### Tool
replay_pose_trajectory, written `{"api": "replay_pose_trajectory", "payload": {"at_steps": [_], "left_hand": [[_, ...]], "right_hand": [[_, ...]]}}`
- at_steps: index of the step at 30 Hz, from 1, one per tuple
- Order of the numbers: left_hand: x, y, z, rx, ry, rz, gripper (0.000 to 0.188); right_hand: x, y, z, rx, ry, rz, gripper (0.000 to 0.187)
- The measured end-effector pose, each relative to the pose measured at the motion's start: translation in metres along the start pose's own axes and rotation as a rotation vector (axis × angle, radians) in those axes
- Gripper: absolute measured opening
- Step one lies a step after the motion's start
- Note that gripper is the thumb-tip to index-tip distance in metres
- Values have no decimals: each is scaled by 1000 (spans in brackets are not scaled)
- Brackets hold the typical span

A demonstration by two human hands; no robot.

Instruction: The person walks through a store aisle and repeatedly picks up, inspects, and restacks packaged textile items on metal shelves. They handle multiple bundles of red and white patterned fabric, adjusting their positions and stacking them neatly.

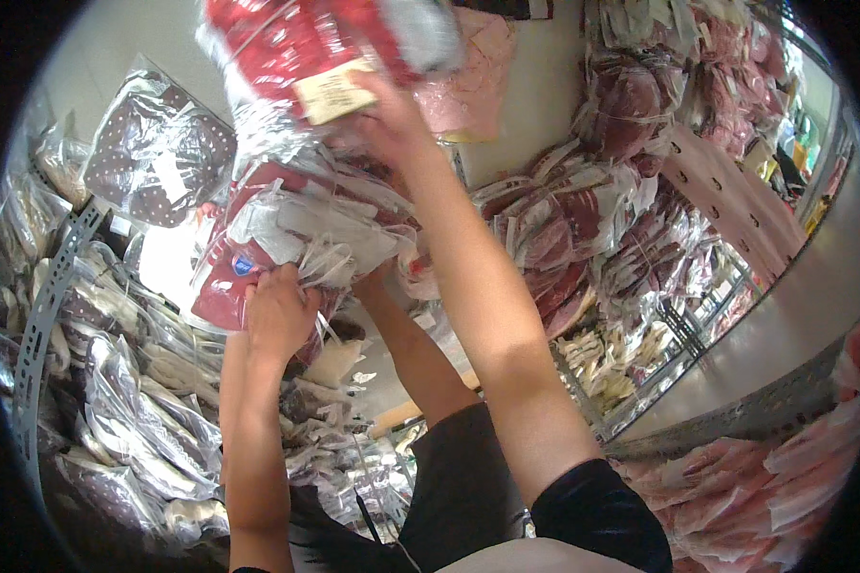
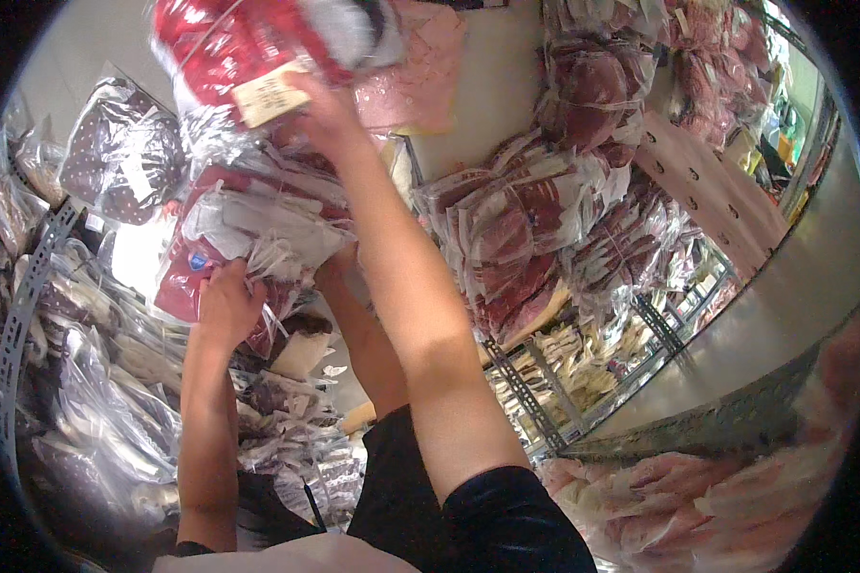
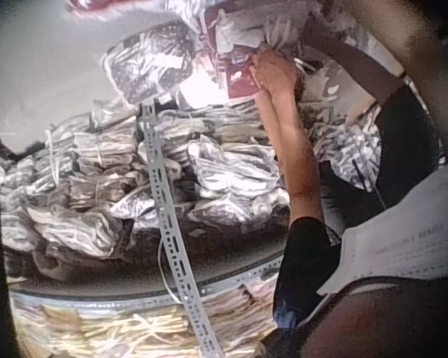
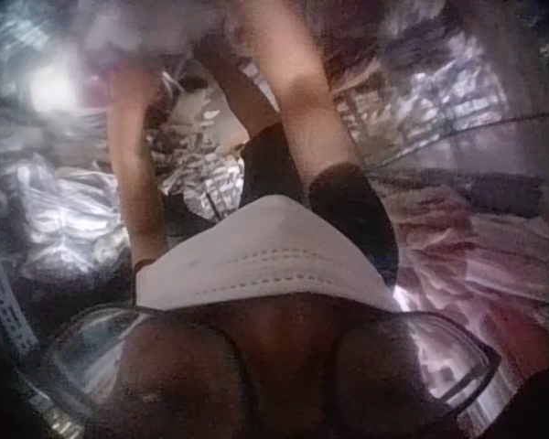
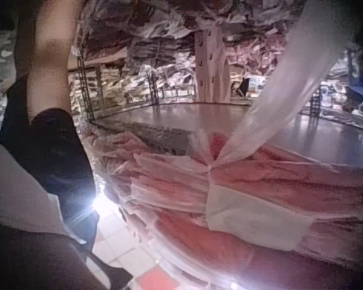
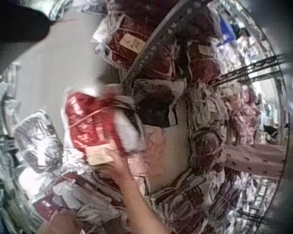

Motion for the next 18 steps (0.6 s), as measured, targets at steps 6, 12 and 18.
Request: {"api": "replay_pose_trajectory", "payload": {"at_steps": [6,12,18], "left_hand": [[1,-15,-1,65,23,34,25],[10,-17,6,104,12,84,26],[5,-11,40,143,46,108,29]], "right_hand": [[8,-26,-34,882,307,-215,37],[53,-109,43,660,881,87,82],[33,-65,167,1038,885,178,97]]}}
Point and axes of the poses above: each hand's wrist, its own x-axis away from the middle knuckle, its own z-axis out of the back of the hand, y = z × x, the point moved 4 cm from there along -x, towards the middle knuckle, and after that the axes turned 1 degree about x, right-handed, at the moved point
